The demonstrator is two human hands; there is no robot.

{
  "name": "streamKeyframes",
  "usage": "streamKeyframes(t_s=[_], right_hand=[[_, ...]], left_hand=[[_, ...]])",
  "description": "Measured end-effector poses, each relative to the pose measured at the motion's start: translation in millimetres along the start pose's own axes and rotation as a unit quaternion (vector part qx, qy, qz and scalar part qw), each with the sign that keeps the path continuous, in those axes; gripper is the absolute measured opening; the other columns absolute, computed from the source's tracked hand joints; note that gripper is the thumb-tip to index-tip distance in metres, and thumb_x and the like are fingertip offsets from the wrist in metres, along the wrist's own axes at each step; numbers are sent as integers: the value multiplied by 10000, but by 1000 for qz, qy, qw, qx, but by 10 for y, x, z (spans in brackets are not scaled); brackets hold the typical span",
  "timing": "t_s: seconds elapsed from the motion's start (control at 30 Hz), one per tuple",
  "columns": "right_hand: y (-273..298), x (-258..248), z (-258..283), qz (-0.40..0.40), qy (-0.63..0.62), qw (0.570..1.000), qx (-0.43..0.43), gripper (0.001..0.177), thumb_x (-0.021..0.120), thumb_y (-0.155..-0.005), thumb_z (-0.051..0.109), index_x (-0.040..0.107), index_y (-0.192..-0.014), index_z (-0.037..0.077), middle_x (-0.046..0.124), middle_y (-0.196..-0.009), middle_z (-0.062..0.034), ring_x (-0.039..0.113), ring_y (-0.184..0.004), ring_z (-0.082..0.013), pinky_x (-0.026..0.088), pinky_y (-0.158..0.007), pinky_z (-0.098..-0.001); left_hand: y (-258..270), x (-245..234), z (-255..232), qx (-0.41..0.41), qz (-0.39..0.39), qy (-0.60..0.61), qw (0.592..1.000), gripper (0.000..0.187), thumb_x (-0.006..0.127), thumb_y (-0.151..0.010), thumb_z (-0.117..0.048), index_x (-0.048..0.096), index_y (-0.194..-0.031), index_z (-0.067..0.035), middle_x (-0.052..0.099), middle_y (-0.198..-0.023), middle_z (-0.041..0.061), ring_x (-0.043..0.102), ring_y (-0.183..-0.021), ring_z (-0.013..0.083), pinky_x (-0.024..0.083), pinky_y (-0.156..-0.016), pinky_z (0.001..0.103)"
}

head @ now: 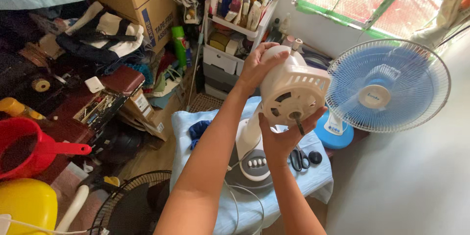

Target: The person wipes a white plastic fan cage with a tissue, then aligns and attaches it to the fan head. They rotate the cage to check fit and use a screwdriver to tighten the central screw, securing the cage to the fan.

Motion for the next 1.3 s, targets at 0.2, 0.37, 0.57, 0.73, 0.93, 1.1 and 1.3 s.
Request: streamKeyframes(t_s=[0.2,0.37,0.57,0.73,0.93,1.1,1.3], right_hand=[[12,38,16,-10,-83,996,15,1415,932,-750,247,-130,-1663,46,28,-1728,-286,131,-1622,-471,214,-1325,-573],[-1,99,-17,6,-12,999,48,1481,987,-703,243,-146,-1640,66,63,-1681,-301,142,-1574,-471,198,-1276,-599],[19,89,9,-11,-97,995,-30,1353,938,-728,167,-13,-1688,124,-61,-1739,-238,46,-1658,-454,301,-1346,-569],[193,27,-125,1,-85,996,-25,1286,927,-738,176,27,-1654,125,-59,-1736,-222,29,-1649,-398,206,-1345,-550],[495,-458,-307,68,-204,977,0,1311,864,-816,263,-102,-1683,80,161,-1678,-210,265,-1539,-332,252,-1304,-496],[554,-849,-420,84,-197,977,-13,1091,775,-869,329,95,-1684,73,417,-1536,-213,463,-1357,-291,326,-1197,-465],[723,-1247,-466,132,-574,792,162,816,708,-1013,460,324,-1611,58,424,-1551,-227,573,-1152,-324,433,-1044,-580]], left_hand=[[19,9,4,7,-2,-10,1000,701,838,-775,-404,605,-1301,-3,716,-1115,126,703,-945,161,579,-814,278],[15,-16,3,0,-9,-19,1000,711,837,-756,-421,613,-1290,-8,720,-1112,120,705,-945,163,580,-811,279],[-19,-4,12,10,-7,-15,1000,729,844,-757,-447,632,-1289,4,714,-1104,138,691,-925,161,570,-801,283],[-38,-42,54,16,-3,-28,999,753,830,-766,-472,625,-1312,4,724,-1105,135,698,-927,162,574,-796,274],[-62,-102,105,24,22,60,998,864,784,-825,-529,521,-1458,-2,659,-1300,137,646,-1140,187,514,-972,307],[108,-283,-161,115,-23,18,993,743,725,-936,-474,505,-1495,-35,516,-1497,87,465,-1394,166,346,-1177,355],[1075,-473,-682,251,-138,-105,952,430,627,-1068,-307,598,-1411,-50,625,-1365,81,578,-1205,151,466,-1022,322]])
Point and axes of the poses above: each hand's wrist, its own y-axis away from the middle knuckle, its own x-axis out of the palm, z = x × y, the point moved 8 cm from there along -y, towards the middle knuckle
